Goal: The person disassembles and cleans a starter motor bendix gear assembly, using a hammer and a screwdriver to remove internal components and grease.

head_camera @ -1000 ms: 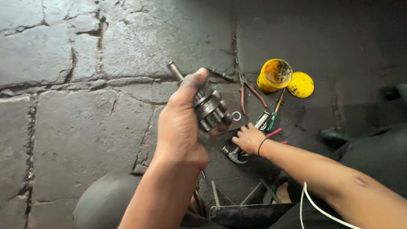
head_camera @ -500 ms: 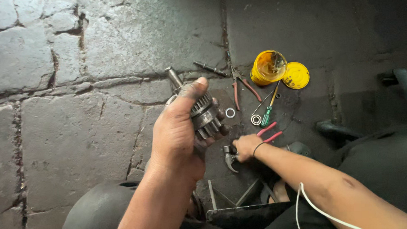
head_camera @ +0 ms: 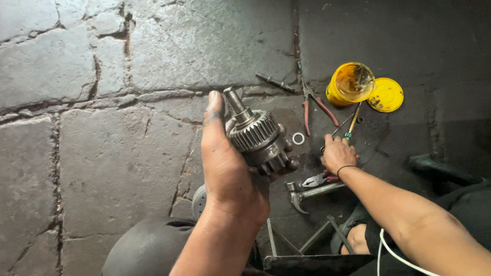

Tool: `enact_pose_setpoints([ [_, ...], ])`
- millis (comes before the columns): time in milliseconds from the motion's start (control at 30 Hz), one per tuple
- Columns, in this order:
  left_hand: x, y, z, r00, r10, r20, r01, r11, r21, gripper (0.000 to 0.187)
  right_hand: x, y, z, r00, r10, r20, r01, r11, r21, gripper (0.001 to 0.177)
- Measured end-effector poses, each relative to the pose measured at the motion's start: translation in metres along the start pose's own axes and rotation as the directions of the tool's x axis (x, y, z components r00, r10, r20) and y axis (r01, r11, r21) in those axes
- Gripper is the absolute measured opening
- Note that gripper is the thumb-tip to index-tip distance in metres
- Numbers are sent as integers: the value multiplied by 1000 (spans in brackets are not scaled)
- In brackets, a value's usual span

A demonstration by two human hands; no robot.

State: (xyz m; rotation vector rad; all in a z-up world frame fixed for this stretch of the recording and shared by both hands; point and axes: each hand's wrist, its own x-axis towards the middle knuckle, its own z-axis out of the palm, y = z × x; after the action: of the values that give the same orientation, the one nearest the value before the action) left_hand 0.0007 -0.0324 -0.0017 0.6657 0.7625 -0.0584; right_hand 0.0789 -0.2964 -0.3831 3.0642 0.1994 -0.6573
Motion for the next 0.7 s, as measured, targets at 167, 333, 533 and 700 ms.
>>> enact_pose_setpoints([
  [167, 0, 1, -2, 1000, 1, 22, -1, 1000, -27, 56, -3, -7, -3, 995, 53, 86, -53, 999, 1, 63],
  [333, 0, 2, -4, 998, 39, 42, -36, 998, -56, 53, 8, -1, 18, 988, 130, 80, -146, 961, 234, 51],
  [533, -2, 8, -4, 998, 58, 30, -56, 996, -69, 57, 56, 10, 38, 983, 170, -75, -116, 876, 469, 27],
  [700, -5, 11, -5, 995, 97, 14, -96, 991, -90, 52, 62, 6, 26, 952, 229, 204, -294, 487, 822, 24],
])
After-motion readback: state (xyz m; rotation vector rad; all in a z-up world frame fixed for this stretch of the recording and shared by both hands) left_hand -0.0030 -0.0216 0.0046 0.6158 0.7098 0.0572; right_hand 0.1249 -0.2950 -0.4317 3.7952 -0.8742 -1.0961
